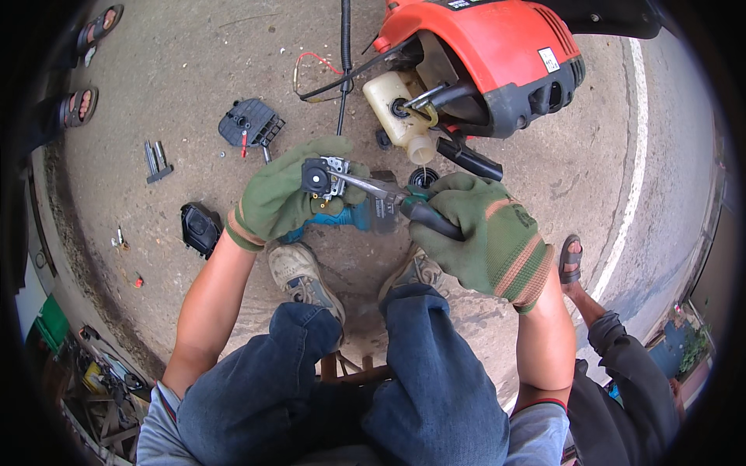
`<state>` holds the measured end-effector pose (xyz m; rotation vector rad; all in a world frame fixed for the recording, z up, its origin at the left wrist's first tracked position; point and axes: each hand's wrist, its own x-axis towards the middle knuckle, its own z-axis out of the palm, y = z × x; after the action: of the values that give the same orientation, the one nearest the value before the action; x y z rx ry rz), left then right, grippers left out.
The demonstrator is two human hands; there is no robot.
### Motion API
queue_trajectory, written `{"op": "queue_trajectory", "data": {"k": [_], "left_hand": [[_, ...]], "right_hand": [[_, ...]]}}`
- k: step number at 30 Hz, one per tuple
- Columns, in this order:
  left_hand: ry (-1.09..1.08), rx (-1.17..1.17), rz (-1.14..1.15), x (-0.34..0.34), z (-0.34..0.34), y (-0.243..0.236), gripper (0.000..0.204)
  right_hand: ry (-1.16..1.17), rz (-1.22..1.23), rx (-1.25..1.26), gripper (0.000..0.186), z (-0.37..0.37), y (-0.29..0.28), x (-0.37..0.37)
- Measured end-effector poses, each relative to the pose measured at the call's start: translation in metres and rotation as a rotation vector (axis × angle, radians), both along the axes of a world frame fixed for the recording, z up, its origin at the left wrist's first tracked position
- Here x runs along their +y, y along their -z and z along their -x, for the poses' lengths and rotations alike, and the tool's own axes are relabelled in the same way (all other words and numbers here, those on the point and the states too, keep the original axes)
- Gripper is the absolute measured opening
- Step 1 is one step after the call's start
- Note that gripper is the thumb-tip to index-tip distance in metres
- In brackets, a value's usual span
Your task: The person disassembles and reassembles a small engine carburetor using a screwdriver and pliers. They remove screws, separate the carburetor halves, inspect internal parts, and reassemble the unit while seated on a low stool.
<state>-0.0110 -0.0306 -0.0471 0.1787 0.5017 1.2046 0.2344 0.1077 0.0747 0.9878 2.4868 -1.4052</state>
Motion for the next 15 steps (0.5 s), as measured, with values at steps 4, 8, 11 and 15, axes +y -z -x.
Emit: {"op": "queue_trajectory", "data": {"k": [4,8,11,15], "left_hand": [[0.031,0.041,0.019,0.003,-0.002,-0.003,0.055],[0.022,0.113,0.036,0.002,-0.006,-0.008,0.056],[0.026,0.136,0.033,0.002,-0.007,-0.006,0.057],[0.031,0.137,0.013,0.001,-0.006,-0.005,0.058]], "right_hand": [[0.103,0.036,-0.06,0.017,-0.009,-0.004,-0.005],[0.125,0.074,-0.097,0.018,-0.018,-0.002,-0.008],[0.162,0.125,-0.128,0.018,-0.02,-0.002,-0.011],[0.196,0.138,-0.11,0.019,-0.02,0.003,-0.015]]}}
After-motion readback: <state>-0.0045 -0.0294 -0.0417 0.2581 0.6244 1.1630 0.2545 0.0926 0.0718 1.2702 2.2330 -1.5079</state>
